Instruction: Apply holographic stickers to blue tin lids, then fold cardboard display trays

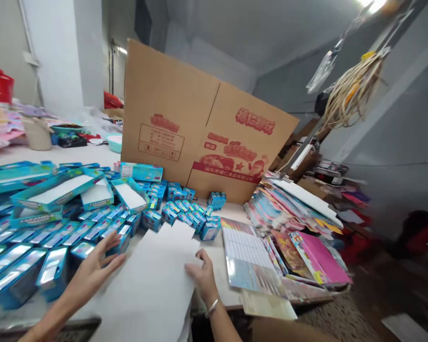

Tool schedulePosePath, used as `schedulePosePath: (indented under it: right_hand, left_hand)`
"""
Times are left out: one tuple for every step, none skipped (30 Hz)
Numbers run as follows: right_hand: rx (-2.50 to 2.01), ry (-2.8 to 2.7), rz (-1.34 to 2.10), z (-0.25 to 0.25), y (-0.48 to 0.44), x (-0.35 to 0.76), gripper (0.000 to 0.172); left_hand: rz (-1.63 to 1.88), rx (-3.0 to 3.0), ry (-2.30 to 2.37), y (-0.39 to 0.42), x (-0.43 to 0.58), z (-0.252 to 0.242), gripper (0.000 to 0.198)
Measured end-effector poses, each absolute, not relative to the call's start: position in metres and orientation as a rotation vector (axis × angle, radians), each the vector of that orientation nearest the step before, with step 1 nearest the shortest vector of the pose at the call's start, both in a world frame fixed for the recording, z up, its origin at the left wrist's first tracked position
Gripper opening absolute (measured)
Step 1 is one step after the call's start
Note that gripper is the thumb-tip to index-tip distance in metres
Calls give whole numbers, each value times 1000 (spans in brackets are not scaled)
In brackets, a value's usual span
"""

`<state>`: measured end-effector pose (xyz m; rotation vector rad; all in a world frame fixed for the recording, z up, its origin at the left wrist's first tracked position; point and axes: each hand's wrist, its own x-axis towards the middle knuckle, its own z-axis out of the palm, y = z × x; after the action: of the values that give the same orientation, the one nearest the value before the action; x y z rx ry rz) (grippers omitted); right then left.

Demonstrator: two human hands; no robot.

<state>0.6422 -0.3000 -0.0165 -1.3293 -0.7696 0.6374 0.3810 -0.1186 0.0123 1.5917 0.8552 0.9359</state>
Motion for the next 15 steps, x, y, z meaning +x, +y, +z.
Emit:
schedulePosePath:
  right_hand:
    - [-1192, -681, 750, -13, -299, 641, 40]
    - [-1082, -617, 842, -11, -298, 640, 42]
    - [-1003, -572, 906, -9, -298, 640, 43]
    - [-951, -546, 946, -9, -297, 639, 44]
    - [-916, -537, 971, -9, -297, 639, 47]
    - [-891, -535, 987, -12, -296, 639, 51]
    - [-873, -532, 996, -15, -295, 640, 57]
    - [-859, -522, 1002, -18, -293, 640, 63]
    - [-848, -499, 1004, -22, -291, 640, 67]
    - [-842, -466, 1006, -26, -288, 640, 68]
    - [-839, -425, 1002, -28, -285, 639, 65]
    - [-840, -390, 995, -30, -282, 639, 60]
    - [-845, -367, 982, -30, -280, 639, 53]
    - [-863, -364, 967, -30, -277, 638, 45]
    - [-900, -381, 950, -28, -275, 638, 36]
  left_hand:
    - [895, 1517, 810, -116, 385, 13, 88]
    - [826, 1442, 754, -113, 390, 17, 85]
    - [737, 1374, 696, -111, 395, 23, 81]
    - [649, 1312, 644, -112, 401, 29, 77]
    - [577, 1254, 601, -114, 407, 37, 74]
    - [522, 1198, 570, -118, 413, 43, 72]
    - [485, 1142, 549, -124, 418, 49, 74]
    - [464, 1079, 538, -130, 423, 52, 76]
    - [456, 1006, 532, -136, 427, 53, 79]
    - [465, 928, 534, -140, 431, 52, 81]
    - [486, 862, 538, -143, 435, 49, 81]
    - [520, 814, 547, -145, 440, 44, 79]
    - [559, 794, 557, -144, 444, 38, 75]
    - [585, 807, 563, -141, 449, 32, 70]
    - [594, 856, 573, -138, 455, 25, 66]
